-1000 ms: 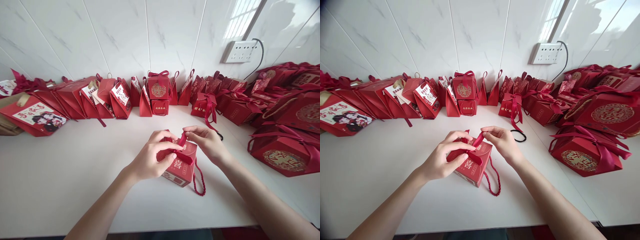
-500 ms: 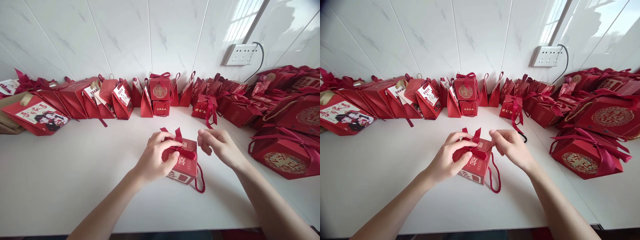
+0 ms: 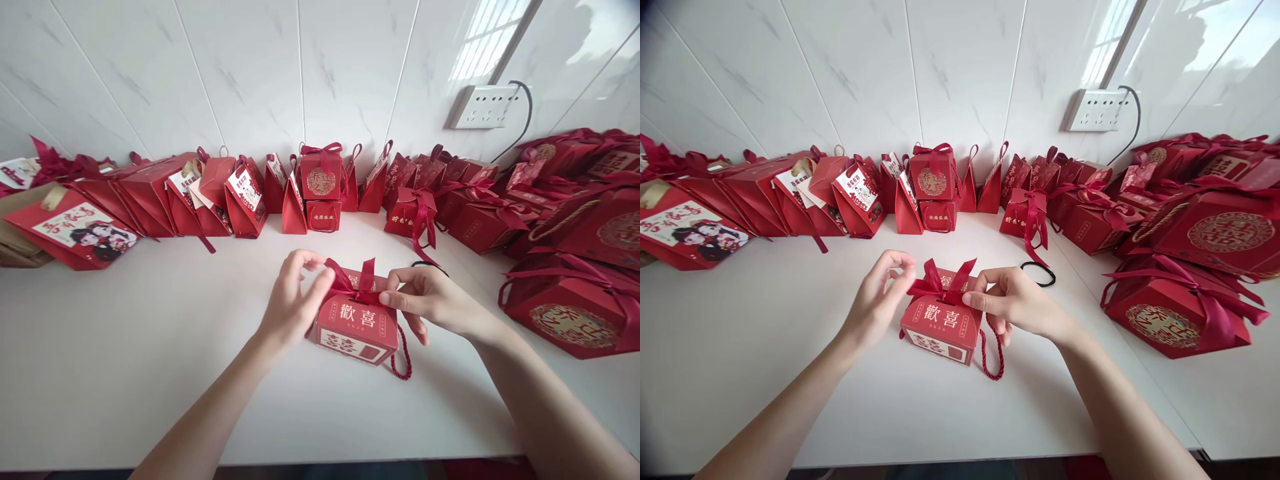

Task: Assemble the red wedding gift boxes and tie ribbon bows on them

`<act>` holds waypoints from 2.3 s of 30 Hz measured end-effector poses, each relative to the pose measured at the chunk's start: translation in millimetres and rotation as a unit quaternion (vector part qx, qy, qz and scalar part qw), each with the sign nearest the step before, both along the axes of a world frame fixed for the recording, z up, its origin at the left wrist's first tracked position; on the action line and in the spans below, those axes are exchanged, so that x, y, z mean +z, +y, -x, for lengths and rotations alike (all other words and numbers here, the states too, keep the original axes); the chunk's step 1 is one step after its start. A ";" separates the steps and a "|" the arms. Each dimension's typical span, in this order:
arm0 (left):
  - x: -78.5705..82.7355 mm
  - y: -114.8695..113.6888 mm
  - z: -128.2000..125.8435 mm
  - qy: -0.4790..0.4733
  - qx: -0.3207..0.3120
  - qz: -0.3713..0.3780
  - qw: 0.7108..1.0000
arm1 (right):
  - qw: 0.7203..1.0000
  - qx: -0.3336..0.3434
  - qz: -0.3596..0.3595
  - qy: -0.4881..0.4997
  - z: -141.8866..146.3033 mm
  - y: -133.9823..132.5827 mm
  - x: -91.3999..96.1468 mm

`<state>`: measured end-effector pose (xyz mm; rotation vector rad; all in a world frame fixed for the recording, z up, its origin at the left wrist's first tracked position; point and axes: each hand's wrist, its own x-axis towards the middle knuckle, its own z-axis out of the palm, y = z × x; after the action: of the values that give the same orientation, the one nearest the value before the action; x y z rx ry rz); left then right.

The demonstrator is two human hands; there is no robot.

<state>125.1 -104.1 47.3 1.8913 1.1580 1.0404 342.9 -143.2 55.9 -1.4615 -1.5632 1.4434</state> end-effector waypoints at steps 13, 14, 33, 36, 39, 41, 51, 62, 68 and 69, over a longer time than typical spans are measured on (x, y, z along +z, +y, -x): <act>6.6 12.0 14.9 0.049 -0.162 0.176 0.970 | 1.000 0.005 0.020 0.021 -2.7 -0.2 6.9; 6.7 11.8 14.6 0.044 -0.169 0.165 0.971 | 1.000 0.007 0.019 0.015 -2.8 -0.5 6.7; 11.0 12.3 11.6 -0.026 -0.190 0.232 0.954 | 0.999 0.049 -0.007 0.016 -4.0 2.0 -5.2; 10.2 11.8 11.9 -0.022 -0.203 0.239 0.949 | 0.999 0.049 -0.003 0.013 -2.5 1.0 -5.0; 8.9 10.8 11.9 -0.003 -0.188 0.219 0.957 | 0.999 0.046 0.007 0.012 0.1 -0.2 -2.9; 8.4 10.6 12.2 0.006 -0.174 0.211 0.962 | 0.999 0.049 0.008 0.019 1.3 -0.6 -1.6; 11.5 15.8 18.5 0.008 -0.197 0.307 0.931 | 0.989 0.075 0.014 0.126 -0.2 4.5 -11.3; 10.3 17.8 19.9 0.039 -0.246 0.273 0.929 | 0.981 0.066 0.024 0.179 3.3 13.0 -23.1; 7.0 21.4 21.3 0.038 -0.274 0.261 0.925 | 0.969 0.085 0.033 0.230 1.6 15.6 -36.7; 6.7 21.5 21.1 0.038 -0.279 0.258 0.924 | 0.965 0.092 0.035 0.245 1.8 16.2 -39.1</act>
<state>104.0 -82.6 54.0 1.6796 0.7532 0.3084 341.1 -127.1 16.8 -0.9092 -1.3648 1.8142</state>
